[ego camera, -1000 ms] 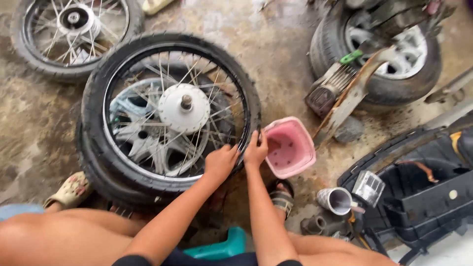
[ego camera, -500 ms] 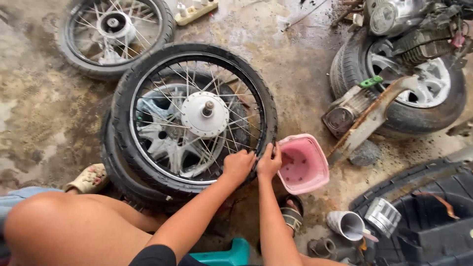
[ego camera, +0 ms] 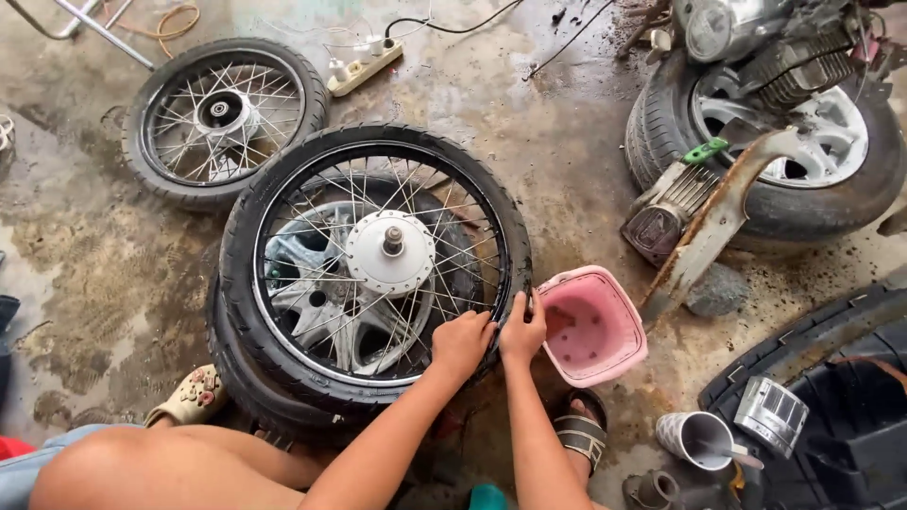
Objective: A person is working on a motorcycle wheel, applying liquid to the rim and using a tool to manipulate the tire bead.
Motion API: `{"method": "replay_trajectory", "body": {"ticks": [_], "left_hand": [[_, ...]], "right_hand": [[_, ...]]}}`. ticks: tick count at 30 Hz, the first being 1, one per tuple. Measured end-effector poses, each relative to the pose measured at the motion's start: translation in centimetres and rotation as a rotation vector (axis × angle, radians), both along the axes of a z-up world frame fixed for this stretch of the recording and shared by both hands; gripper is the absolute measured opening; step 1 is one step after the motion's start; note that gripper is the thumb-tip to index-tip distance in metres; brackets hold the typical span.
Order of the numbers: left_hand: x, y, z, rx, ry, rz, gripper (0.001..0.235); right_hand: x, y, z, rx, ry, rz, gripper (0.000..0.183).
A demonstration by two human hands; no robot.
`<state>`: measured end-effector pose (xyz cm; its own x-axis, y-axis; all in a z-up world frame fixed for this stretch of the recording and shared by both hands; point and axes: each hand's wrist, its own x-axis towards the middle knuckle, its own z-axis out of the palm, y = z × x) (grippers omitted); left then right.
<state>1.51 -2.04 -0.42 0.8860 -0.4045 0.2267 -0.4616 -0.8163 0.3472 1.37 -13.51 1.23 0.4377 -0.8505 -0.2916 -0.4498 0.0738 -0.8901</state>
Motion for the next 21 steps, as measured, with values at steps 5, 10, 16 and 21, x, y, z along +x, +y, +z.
{"method": "replay_trajectory", "body": {"ticks": [5, 10, 16, 21], "left_hand": [[-1.5, 1.5, 4.0, -0.008, 0.171, 0.01, 0.02], [-0.1, -1.5, 2.0, 0.003, 0.104, 0.028, 0.025], [-0.8, 0.0, 3.3, -0.019, 0.028, 0.055, 0.022], [-1.7, 1.3, 4.2, -0.049, -0.013, 0.007, 0.025]], "right_hand": [[-0.4, -0.3, -1.3, -0.028, -0.016, 0.021, 0.044], [0.5, -1.7, -2.6, -0.098, -0.049, 0.008, 0.044], [0.1, -0.5, -1.6, -0.089, -0.045, 0.015, 0.042], [0.1, -0.9, -1.8, -0.057, -0.045, 0.0, 0.044]]}}
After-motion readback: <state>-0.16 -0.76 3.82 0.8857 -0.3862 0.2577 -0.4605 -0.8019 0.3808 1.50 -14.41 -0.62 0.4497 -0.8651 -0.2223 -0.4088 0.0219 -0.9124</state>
